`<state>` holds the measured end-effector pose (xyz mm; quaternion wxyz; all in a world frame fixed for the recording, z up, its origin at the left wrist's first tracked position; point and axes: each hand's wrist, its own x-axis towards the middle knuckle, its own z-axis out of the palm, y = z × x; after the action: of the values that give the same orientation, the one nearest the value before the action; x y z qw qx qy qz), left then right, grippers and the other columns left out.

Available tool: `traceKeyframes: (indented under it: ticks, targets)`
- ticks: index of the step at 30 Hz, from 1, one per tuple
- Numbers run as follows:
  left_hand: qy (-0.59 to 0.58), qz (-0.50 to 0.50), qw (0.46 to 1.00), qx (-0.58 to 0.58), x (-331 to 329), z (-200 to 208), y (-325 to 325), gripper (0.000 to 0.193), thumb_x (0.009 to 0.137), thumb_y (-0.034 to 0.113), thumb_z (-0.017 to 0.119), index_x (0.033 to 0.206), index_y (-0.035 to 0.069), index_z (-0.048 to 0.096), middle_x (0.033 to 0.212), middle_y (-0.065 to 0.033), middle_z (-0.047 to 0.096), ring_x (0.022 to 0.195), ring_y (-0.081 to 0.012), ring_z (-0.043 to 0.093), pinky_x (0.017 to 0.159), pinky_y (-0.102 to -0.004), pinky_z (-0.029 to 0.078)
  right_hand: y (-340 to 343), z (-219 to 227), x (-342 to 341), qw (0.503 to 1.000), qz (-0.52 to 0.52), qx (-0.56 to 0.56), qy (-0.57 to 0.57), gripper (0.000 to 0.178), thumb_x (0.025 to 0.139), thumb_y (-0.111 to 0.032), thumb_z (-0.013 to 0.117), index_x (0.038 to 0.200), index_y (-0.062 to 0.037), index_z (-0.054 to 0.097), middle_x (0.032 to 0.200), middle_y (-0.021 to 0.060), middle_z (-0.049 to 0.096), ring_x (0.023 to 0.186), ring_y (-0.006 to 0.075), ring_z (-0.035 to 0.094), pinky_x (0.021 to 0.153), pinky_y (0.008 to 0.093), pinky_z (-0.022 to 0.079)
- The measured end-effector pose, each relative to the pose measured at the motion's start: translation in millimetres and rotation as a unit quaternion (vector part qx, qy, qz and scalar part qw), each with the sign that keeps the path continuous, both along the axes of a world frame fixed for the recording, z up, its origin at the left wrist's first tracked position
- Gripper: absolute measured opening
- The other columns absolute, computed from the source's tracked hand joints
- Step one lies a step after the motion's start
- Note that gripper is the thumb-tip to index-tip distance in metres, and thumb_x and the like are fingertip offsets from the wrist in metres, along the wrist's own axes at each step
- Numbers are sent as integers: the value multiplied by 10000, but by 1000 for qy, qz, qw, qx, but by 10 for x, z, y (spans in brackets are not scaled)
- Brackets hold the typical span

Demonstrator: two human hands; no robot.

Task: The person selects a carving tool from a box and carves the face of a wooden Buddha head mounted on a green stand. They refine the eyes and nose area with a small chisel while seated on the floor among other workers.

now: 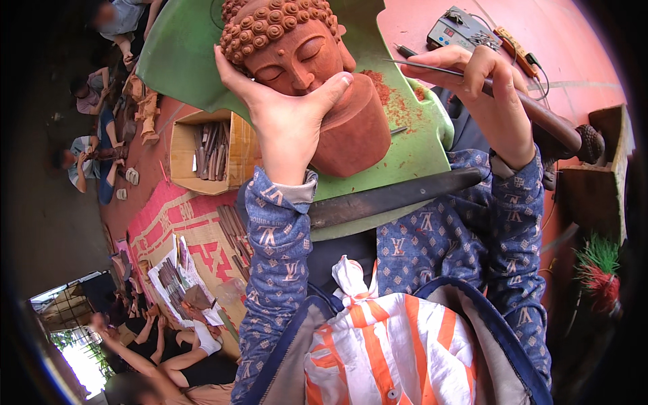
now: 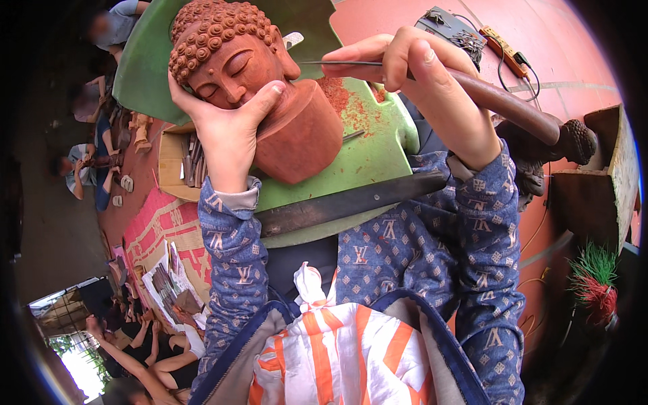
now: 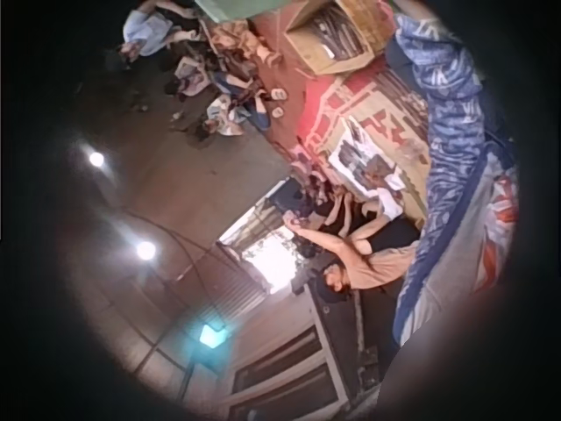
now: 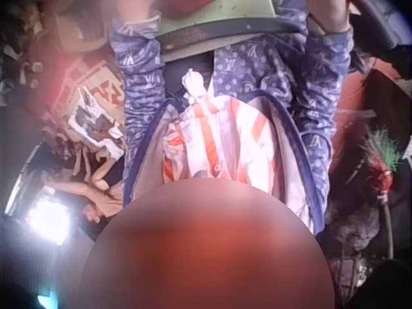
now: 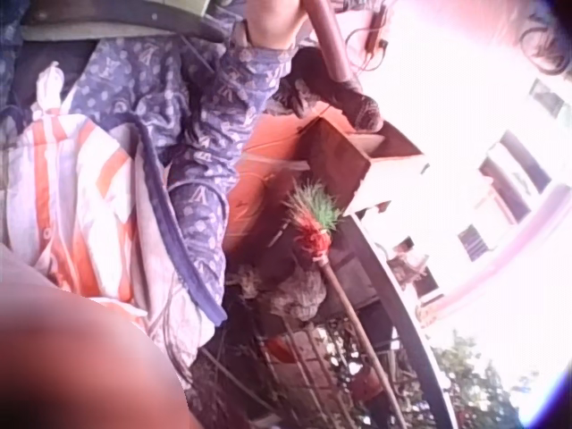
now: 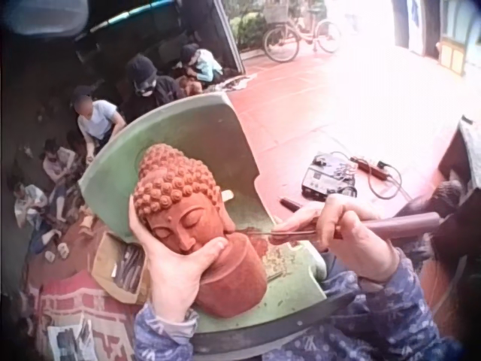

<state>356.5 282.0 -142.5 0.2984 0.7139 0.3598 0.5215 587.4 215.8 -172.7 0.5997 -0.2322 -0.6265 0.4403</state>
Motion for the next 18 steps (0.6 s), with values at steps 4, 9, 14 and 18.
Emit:
traceKeyframes:
  ticks: [4,9,14,18]
  targets:
    - [61,10,998,-2,-48,88,-35,1203,632,96,869,1457,-8,-1,1408,-240,288,1305,-300,351,1077,-400,340,-199,-3,-114,996,-41,-46,68,343,1009,-360,399,927,-38,483,1106,224,594,1053,282,588,971,417,428]
    - [55,60,995,-66,-275,45,-155,1124,653,84,852,1475,32,87,1440,-215,270,1316,-322,348,1071,-432,343,-309,23,-216,990,-62,-76,103,247,966,-250,506,957,-4,519,992,150,621,961,208,616,914,366,468]
    - [110,80,990,36,-512,245,-587,382,778,-7,714,1146,16,614,1220,-122,536,1120,-209,534,944,-341,439,-434,134,-347,984,-14,-154,86,185,855,-135,676,799,-32,534,789,34,610,717,77,555,627,232,435]
    - [245,-134,958,-70,-434,442,-994,193,774,3,715,967,0,697,890,-101,652,791,-208,626,687,-293,488,-437,168,-492,995,41,-57,-74,312,823,-219,724,668,-53,509,581,15,518,528,106,495,476,275,365]
